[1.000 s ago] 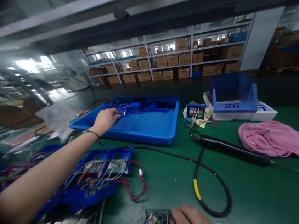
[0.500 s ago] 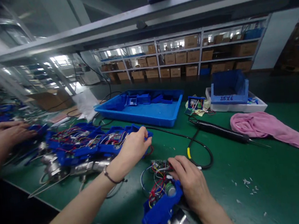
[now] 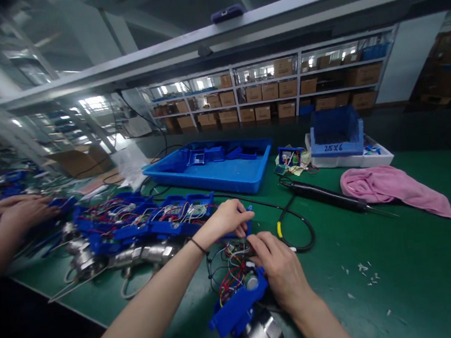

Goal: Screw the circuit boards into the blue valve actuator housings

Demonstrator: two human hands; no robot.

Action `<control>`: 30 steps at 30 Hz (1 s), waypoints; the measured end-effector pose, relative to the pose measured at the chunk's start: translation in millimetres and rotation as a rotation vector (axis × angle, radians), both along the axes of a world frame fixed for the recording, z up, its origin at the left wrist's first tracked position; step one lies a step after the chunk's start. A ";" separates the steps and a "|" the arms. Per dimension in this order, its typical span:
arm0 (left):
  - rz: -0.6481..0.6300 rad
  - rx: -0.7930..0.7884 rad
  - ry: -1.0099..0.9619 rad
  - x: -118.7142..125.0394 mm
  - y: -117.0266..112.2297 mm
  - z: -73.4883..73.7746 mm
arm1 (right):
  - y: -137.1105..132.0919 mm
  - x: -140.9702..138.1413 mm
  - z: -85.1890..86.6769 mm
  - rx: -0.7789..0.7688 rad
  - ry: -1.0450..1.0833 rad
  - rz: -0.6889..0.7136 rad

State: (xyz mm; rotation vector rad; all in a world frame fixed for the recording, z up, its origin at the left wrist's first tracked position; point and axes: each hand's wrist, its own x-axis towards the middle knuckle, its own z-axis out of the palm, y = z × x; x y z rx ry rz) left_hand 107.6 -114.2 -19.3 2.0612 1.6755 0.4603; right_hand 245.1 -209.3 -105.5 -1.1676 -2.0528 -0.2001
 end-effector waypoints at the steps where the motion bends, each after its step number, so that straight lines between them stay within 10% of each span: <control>1: 0.002 -0.010 -0.019 -4.6 -0.4 -2.6 | 0.2 -0.2 0.3 -0.002 -0.004 0.000; 8: 0.167 0.166 0.035 -52.8 -2.9 -18.4 | 1.2 -2.0 1.9 -0.038 -0.024 -0.013; 18: 0.223 0.073 0.005 -57.5 7.4 -41.2 | 1.4 -1.6 1.8 -0.017 -0.007 0.003; 24: 0.279 0.307 -0.216 -65.3 -26.4 -52.1 | 1.0 -0.6 0.9 -0.011 -0.014 0.002; 30: 0.250 0.972 -0.172 -66.4 -16.9 -41.0 | -1.5 -2.5 3.1 -0.025 0.006 -0.021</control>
